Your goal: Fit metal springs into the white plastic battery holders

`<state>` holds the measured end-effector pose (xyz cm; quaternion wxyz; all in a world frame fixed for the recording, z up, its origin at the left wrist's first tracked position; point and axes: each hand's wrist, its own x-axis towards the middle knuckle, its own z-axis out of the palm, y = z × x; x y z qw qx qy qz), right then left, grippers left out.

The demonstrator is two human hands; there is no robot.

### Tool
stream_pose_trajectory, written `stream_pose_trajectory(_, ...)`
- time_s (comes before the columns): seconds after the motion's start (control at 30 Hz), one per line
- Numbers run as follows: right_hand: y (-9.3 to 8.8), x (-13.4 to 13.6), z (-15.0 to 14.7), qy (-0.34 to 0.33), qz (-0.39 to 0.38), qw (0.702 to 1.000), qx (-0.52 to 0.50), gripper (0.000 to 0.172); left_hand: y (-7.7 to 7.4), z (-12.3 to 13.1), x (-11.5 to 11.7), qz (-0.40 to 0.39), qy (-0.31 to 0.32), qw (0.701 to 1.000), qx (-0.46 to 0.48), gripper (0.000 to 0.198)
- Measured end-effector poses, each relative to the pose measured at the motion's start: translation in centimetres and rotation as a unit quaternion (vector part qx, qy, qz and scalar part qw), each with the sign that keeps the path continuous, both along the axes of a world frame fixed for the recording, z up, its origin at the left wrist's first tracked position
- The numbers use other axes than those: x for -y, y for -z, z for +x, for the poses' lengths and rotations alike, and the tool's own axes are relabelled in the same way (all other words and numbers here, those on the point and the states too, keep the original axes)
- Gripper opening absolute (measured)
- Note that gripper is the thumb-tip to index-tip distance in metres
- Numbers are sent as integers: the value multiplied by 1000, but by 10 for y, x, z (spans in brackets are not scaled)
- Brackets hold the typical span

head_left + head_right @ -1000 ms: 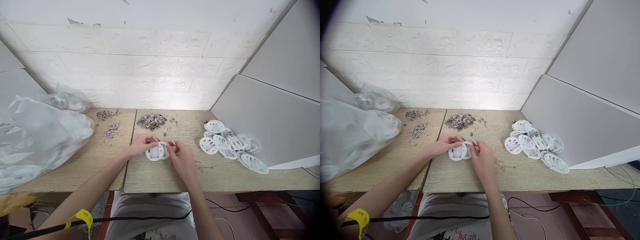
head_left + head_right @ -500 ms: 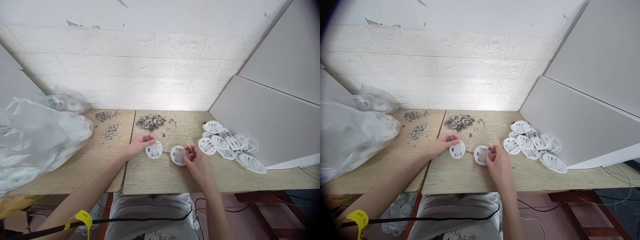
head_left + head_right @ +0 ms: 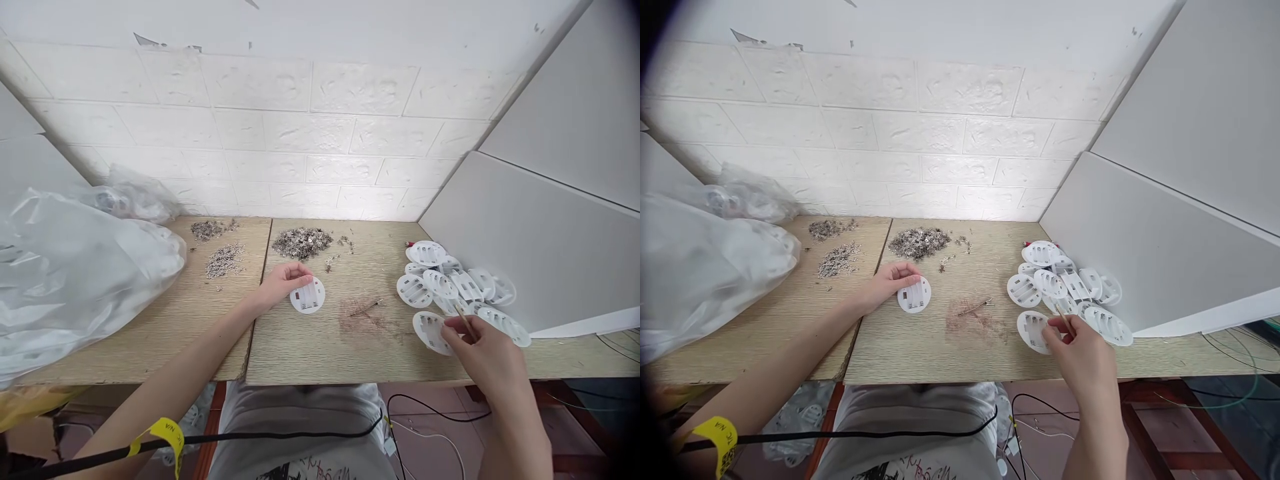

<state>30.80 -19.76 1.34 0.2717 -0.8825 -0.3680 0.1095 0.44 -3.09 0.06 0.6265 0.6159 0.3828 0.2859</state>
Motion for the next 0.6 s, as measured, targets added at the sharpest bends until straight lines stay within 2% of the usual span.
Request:
stream_pose_trajectory(0.1, 2, 5, 4, -11, -16, 1000, 12, 31, 0, 0, 0, 3, -2, 1000, -1, 40)
stream_pose_trajectory(0.2, -4, 0, 1, -7, 46, 997, 60, 34, -2, 0, 0, 5, 3, 1000, -7, 38)
stream_pose_trajectory(0.3, -20, -20, 1, -26, 100, 989, 110, 32, -2, -1, 0, 13, 7, 1000, -20, 38)
stream_pose_trajectory(0.37, -30, -42, 8, -86, 74, 983, 144, 28, -2, -1, 0, 14, 6, 1000, -23, 38)
stream_pose_trajectory(0.43, -36, -66, 18, -146, 14, 976, 159, 27, -1, -1, 0, 12, 8, 1000, -22, 38)
stream_pose_trajectory(0.6, -32, -107, 28, -246, -69, 953, 166, 30, -1, 0, 0, 10, 11, 1000, -21, 38)
